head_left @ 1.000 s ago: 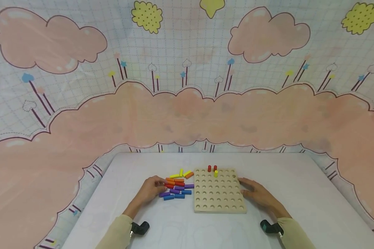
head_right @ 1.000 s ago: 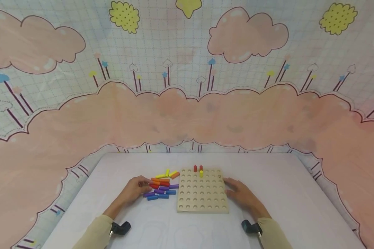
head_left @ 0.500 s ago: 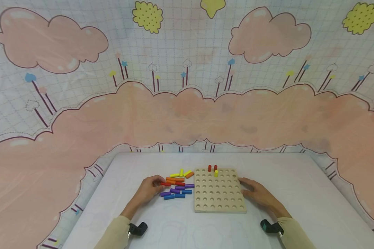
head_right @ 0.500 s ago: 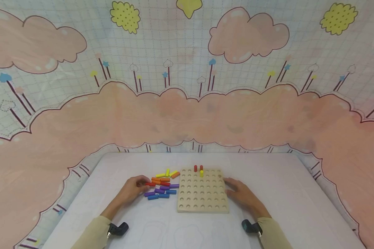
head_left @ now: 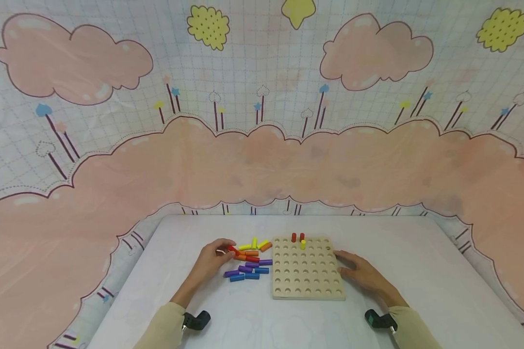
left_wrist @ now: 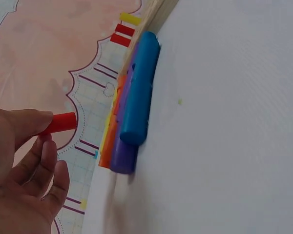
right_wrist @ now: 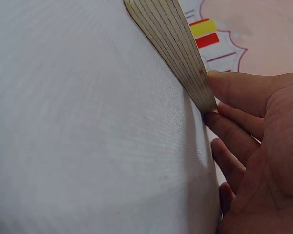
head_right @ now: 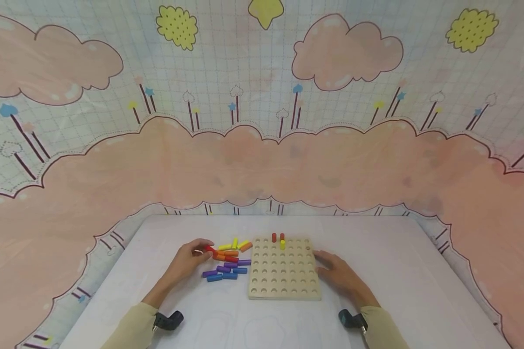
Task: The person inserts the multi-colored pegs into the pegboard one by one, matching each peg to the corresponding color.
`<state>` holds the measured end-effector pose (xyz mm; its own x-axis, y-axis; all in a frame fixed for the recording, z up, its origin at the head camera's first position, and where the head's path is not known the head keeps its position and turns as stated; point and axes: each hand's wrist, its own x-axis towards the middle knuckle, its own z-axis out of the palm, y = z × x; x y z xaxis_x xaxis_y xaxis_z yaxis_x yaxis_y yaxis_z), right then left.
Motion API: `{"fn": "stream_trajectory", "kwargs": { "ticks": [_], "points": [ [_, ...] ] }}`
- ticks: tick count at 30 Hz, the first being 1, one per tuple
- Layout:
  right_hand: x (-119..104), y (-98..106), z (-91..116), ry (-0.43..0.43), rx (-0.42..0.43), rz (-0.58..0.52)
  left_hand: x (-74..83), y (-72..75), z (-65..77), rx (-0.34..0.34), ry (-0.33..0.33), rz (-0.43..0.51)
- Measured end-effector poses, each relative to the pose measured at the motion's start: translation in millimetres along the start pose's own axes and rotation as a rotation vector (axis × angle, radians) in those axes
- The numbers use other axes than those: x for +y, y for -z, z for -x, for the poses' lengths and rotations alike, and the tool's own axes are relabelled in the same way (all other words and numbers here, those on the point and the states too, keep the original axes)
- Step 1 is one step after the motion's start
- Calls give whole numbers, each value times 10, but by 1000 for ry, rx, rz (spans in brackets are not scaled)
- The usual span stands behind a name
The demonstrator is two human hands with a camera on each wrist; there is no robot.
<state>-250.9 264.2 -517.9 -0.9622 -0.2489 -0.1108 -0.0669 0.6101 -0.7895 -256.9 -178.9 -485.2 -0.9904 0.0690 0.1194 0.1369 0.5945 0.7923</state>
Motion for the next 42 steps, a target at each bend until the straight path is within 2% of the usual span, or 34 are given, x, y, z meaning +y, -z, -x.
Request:
{"fn": "stream_trajectory", "kwargs": {
  "ticks": [11, 22, 28, 36, 42],
  "points": [
    [18, -18, 1, -17, -4, -10, 151, -108, -78, 38, 1, 67],
    [25, -15, -20, 12, -8, -4, 287, -248, -162, -17, -3, 118],
    [4, -18, -18, 4, -3, -2, 379, -328, -230, -26, -14, 119],
    [0, -14, -17, 10, 2, 2, 482, -474, -336, -39, 8, 164],
    [16, -28, -23, 9, -6, -17, 544, -581, -390, -56, -27, 203]
  ]
}}
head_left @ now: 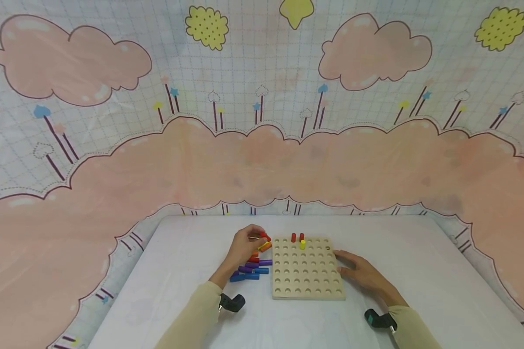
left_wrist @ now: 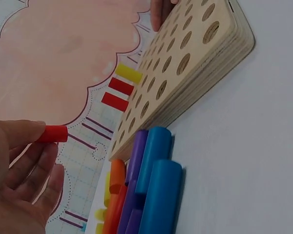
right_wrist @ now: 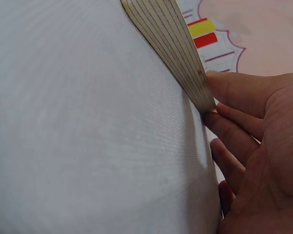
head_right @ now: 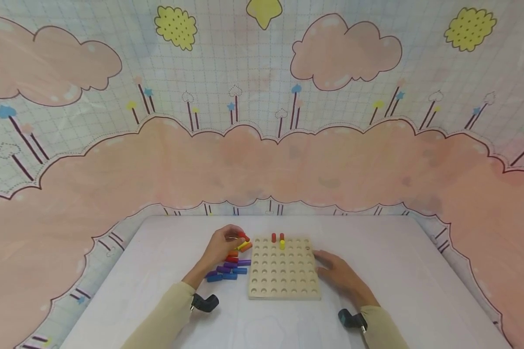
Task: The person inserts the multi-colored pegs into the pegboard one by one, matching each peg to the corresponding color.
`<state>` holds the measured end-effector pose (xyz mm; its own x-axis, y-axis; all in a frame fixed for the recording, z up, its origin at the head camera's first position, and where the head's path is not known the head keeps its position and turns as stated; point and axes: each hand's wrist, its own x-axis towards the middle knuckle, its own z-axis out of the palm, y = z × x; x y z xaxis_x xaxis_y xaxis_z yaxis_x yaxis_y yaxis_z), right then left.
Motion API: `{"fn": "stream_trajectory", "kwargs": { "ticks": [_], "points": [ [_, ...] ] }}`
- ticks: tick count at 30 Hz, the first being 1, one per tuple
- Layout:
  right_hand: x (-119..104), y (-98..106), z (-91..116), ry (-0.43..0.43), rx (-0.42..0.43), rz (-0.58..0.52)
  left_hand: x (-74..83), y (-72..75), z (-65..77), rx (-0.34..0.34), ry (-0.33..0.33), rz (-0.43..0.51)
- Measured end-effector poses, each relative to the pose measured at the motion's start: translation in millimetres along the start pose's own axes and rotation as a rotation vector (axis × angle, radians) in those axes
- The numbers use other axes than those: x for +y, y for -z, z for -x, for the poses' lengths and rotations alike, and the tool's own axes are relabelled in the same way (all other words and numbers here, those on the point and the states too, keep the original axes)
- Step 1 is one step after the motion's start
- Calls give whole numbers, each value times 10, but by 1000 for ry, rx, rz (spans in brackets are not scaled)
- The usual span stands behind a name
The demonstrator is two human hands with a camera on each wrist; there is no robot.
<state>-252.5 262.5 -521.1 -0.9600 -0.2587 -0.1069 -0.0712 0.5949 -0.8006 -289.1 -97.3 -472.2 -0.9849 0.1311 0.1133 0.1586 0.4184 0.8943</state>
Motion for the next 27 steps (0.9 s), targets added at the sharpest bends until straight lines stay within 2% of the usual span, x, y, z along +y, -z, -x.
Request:
{"fn": "stream_trajectory", "kwargs": {
  "ticks": [11, 18, 27],
  "points": [
    [23, 19, -5, 5, -4, -8, 27, -229, -154, 6, -52, 3],
    [17, 41, -31, 9, -2, -6, 44, -356, -250, -10, -17, 4],
    [30, 58, -71, -10, 7, 2, -40, -493, -407, 10, 16, -5]
  ]
}}
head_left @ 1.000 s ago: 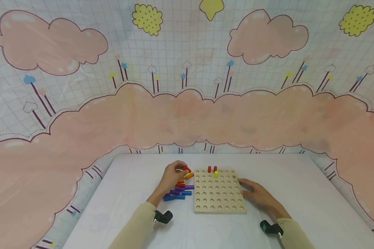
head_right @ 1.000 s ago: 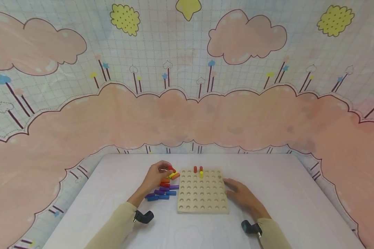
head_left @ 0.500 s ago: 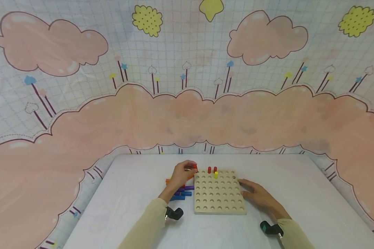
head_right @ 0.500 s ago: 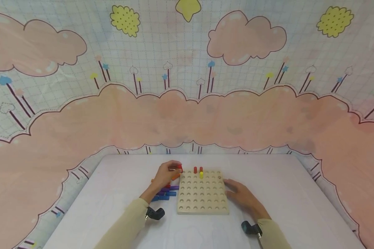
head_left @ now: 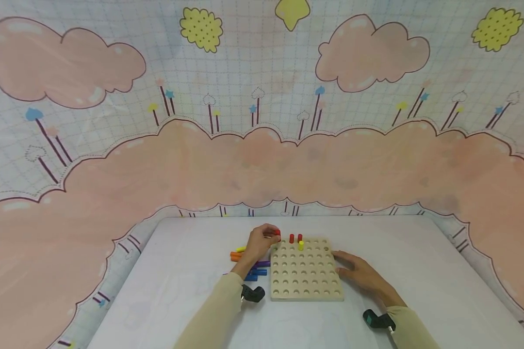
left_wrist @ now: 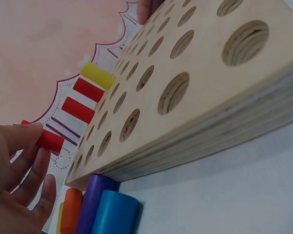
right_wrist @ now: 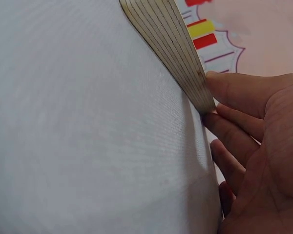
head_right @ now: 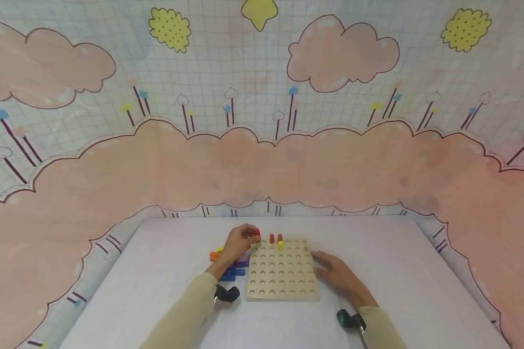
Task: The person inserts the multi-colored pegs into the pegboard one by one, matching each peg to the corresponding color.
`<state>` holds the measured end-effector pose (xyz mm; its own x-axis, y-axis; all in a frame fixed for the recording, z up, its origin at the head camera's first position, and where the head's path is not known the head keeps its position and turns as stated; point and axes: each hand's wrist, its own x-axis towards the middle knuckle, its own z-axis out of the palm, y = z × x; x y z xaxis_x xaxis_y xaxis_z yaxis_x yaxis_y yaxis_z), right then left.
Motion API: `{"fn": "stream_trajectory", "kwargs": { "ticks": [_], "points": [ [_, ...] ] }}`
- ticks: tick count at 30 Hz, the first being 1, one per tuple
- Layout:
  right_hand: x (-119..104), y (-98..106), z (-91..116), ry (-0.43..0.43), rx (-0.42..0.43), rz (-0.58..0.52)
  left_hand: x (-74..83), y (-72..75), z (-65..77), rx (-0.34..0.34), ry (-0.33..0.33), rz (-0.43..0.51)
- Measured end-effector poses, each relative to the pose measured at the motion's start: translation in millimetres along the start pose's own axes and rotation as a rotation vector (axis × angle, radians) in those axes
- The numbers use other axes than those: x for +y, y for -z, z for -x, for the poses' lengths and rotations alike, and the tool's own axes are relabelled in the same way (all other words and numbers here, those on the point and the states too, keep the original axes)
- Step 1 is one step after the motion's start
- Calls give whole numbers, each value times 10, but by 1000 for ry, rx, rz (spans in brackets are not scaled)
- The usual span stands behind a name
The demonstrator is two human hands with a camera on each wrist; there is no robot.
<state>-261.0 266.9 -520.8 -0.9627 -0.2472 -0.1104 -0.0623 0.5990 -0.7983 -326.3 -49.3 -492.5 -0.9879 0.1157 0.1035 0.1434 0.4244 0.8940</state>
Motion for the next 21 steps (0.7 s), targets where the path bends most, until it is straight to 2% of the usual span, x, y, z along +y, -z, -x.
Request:
{"fn": "stream_trajectory", "kwargs": {
  "ticks": [12, 21],
  "points": [
    [-27, -24, 42, -3, -2, -14, 6, -79, -15, -8, 2, -17],
    [-29, -41, 81, -13, -4, -33, -11, -101, -21, -44, 20, -27]
  ]
}}
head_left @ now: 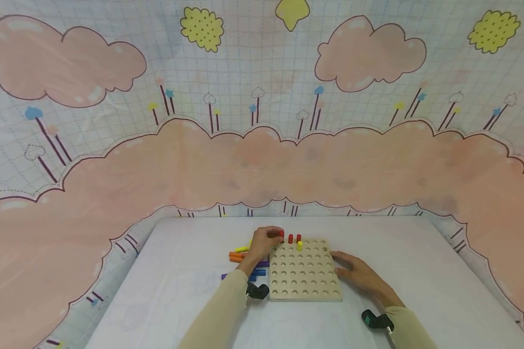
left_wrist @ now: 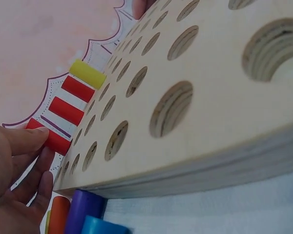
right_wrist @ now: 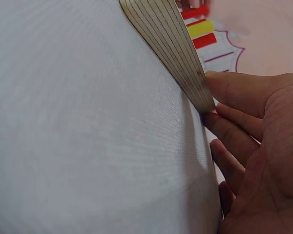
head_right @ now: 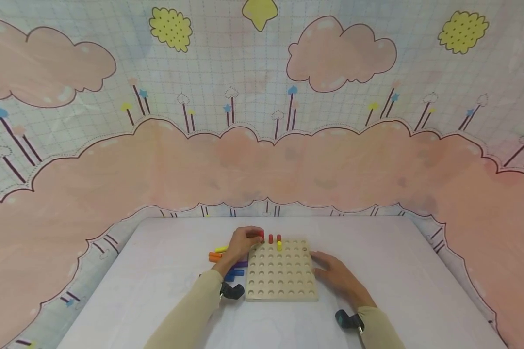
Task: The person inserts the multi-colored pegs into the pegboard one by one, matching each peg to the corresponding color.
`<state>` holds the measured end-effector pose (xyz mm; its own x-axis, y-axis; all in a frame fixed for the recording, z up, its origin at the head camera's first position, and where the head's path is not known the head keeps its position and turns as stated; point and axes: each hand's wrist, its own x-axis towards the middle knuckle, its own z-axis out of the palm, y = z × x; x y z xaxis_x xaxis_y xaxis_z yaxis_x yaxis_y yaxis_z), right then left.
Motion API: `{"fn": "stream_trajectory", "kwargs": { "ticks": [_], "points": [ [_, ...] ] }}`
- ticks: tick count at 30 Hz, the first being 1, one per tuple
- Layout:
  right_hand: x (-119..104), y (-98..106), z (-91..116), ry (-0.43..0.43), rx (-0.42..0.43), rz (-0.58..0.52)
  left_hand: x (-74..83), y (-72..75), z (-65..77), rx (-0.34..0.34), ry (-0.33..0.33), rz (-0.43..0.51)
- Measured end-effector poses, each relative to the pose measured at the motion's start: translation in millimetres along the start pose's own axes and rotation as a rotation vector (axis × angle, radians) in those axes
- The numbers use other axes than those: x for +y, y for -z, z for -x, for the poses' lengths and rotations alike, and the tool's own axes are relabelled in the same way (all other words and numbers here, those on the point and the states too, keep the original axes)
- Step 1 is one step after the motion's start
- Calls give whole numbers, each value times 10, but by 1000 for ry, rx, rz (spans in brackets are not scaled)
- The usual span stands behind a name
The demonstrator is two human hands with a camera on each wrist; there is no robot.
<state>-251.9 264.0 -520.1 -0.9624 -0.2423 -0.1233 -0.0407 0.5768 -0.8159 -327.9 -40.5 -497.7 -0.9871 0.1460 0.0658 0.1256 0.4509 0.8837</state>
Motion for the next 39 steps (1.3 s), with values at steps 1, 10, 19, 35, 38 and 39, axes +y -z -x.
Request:
{"fn": "stream_trajectory", "kwargs": {
  "ticks": [1, 10, 19, 35, 38, 39],
  "points": [
    [1, 1, -2, 1, -1, 3, -1, -2, -3, -4, 3, -2],
    [26, 1, -15, -6, 1, 15, -11, -10, -18, -17, 9, -6],
    [33, -2, -19, 1, 3, 13, -35, -18, -37, -19, -20, -19],
    [9, 0, -23, -17, 6, 16, -45, -11, -45, -1, -22, -38],
    [-7, 8, -20, -16, 7, 18, -44, -7, -54, -12, -22, -42],
    [-12, 10, -20, -16, 6, 19, -44, -5, -56, -15, -25, -44]
  ]
}}
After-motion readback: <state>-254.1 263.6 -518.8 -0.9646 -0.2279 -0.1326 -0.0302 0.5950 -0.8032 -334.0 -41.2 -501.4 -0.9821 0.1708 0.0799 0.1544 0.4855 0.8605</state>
